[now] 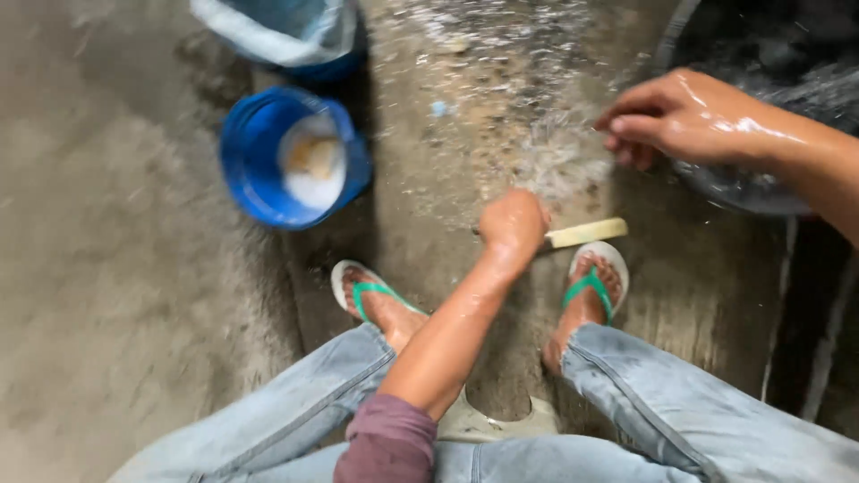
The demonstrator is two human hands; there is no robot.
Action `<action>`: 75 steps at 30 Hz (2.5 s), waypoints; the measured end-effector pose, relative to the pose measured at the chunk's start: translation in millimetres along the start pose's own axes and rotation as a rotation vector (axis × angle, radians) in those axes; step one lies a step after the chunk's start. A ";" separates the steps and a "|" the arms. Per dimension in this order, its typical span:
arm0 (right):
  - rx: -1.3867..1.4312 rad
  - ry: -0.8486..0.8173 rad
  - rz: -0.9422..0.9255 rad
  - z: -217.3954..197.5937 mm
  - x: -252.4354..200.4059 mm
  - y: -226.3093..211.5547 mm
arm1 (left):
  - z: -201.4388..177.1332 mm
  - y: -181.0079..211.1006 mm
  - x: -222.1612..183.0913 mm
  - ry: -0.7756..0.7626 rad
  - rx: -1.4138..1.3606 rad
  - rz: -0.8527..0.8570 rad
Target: Washing a metal cylindrical mechanical part using a brush and soapy water.
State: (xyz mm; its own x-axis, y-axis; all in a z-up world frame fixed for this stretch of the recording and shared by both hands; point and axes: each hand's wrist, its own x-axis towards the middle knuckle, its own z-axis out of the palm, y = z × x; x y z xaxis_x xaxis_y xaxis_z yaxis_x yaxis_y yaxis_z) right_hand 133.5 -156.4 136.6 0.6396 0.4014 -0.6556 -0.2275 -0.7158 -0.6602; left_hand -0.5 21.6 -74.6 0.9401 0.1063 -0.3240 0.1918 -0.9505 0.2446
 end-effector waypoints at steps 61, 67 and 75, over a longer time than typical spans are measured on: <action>-0.255 0.605 -0.834 281.7 27.9 90.4 | 15.8 -77.8 -93.2 -0.303 -2.304 -0.765; -0.088 0.755 -0.434 312.5 0.8 89.2 | -22.2 -72.0 -100.0 -0.013 -2.363 -0.699; -0.418 0.555 -0.883 295.1 -25.3 59.0 | 41.3 -65.2 -88.3 -0.158 -2.565 -0.435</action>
State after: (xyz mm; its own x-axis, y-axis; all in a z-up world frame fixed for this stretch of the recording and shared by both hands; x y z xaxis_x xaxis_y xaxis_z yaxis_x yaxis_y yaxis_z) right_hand -112.8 -40.1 6.1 0.7167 0.6274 0.3044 0.6650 -0.4837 -0.5690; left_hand -107.7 62.1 -99.7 0.7951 -0.0224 -0.6061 0.1568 0.9729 0.1697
